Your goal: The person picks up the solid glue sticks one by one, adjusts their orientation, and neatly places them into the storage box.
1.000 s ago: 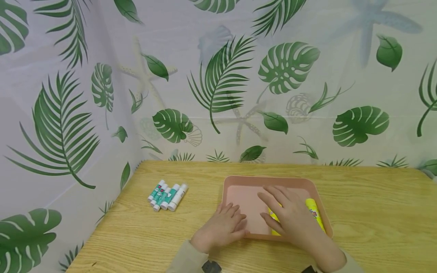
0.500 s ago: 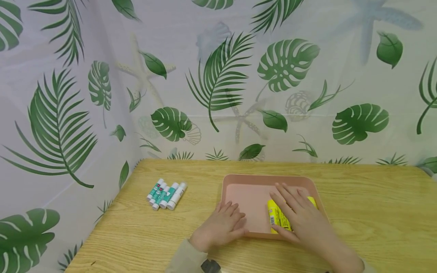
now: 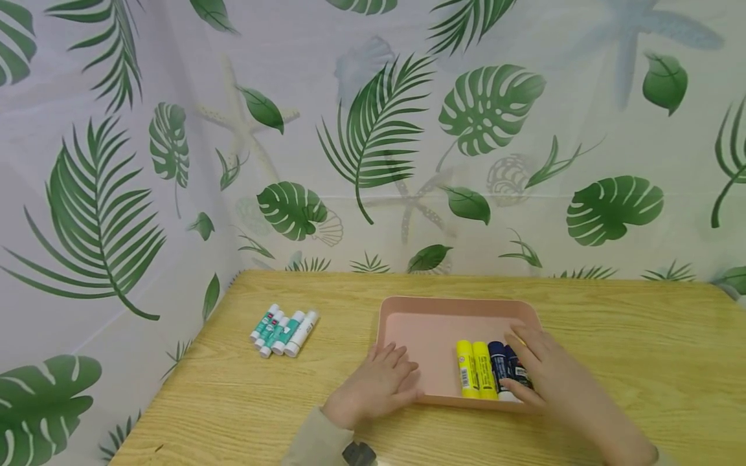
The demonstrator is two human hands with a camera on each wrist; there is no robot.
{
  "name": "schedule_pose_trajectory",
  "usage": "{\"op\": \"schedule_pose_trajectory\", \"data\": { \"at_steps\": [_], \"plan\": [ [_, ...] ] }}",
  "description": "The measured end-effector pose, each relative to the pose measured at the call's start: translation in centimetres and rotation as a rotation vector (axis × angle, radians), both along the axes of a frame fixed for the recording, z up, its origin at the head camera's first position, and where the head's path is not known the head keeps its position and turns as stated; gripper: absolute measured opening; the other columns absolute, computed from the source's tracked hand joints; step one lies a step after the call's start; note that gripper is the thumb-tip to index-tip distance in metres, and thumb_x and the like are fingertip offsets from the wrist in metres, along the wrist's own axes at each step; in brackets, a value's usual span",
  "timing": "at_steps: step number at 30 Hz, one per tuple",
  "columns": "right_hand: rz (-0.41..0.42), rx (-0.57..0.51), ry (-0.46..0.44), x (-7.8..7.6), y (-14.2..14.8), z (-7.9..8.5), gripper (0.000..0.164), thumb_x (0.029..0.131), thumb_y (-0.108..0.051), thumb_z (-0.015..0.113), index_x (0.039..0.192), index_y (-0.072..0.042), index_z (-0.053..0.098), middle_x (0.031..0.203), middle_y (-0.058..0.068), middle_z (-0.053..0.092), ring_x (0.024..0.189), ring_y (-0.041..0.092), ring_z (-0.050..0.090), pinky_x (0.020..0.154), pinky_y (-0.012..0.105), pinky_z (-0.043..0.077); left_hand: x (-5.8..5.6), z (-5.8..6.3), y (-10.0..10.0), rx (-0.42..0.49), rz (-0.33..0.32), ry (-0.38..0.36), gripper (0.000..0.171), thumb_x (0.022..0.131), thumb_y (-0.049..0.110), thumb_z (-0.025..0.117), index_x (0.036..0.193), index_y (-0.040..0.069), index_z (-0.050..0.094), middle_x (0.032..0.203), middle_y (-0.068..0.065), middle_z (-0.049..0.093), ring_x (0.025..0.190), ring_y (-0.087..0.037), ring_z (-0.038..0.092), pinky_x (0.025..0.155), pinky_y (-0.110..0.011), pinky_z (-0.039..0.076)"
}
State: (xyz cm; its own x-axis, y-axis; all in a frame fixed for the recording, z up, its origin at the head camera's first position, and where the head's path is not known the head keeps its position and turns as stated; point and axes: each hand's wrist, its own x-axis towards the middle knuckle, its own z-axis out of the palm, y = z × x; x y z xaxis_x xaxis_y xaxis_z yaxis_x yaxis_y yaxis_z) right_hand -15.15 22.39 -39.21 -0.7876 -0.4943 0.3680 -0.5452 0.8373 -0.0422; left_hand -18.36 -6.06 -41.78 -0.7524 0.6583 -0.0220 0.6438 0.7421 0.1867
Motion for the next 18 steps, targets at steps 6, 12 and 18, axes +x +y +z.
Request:
{"op": "schedule_pose_trajectory", "data": {
  "at_steps": [6,12,18],
  "plan": [
    [-0.117,0.026,-0.164,-0.3,0.8,-0.3,0.071,0.080,-0.049,0.057,0.125,0.005,0.045,0.131,0.024,0.035,0.115,0.042,0.037,0.090,0.054,0.033,0.0,-0.2,0.0,0.000,0.007,-0.005,0.051,0.092,0.046,0.034,0.128,0.013,0.047,0.138,-0.011,0.034,0.129,-0.029,0.023,0.103,-0.047,0.013],
    [-0.181,0.018,-0.284,-0.4,1.3,-0.7,0.080,0.078,-0.059,0.052,0.124,0.006,0.045,0.131,0.026,0.035,0.114,0.041,0.039,0.086,0.054,0.036,-0.1,-0.4,0.0,0.011,0.004,-0.009,0.049,0.092,0.045,0.035,0.127,0.012,0.047,0.137,-0.012,0.034,0.129,-0.030,0.023,0.103,-0.048,0.013],
    [-0.214,0.012,-0.360,-0.4,1.6,-1.0,0.087,0.075,-0.063,0.052,0.125,0.008,0.043,0.131,0.030,0.033,0.113,0.042,0.039,0.083,0.054,0.039,-0.2,-0.4,0.0,0.009,0.002,-0.003,0.050,0.092,0.047,0.035,0.126,0.013,0.048,0.137,-0.012,0.035,0.128,-0.029,0.024,0.103,-0.048,0.014]
  ]
}}
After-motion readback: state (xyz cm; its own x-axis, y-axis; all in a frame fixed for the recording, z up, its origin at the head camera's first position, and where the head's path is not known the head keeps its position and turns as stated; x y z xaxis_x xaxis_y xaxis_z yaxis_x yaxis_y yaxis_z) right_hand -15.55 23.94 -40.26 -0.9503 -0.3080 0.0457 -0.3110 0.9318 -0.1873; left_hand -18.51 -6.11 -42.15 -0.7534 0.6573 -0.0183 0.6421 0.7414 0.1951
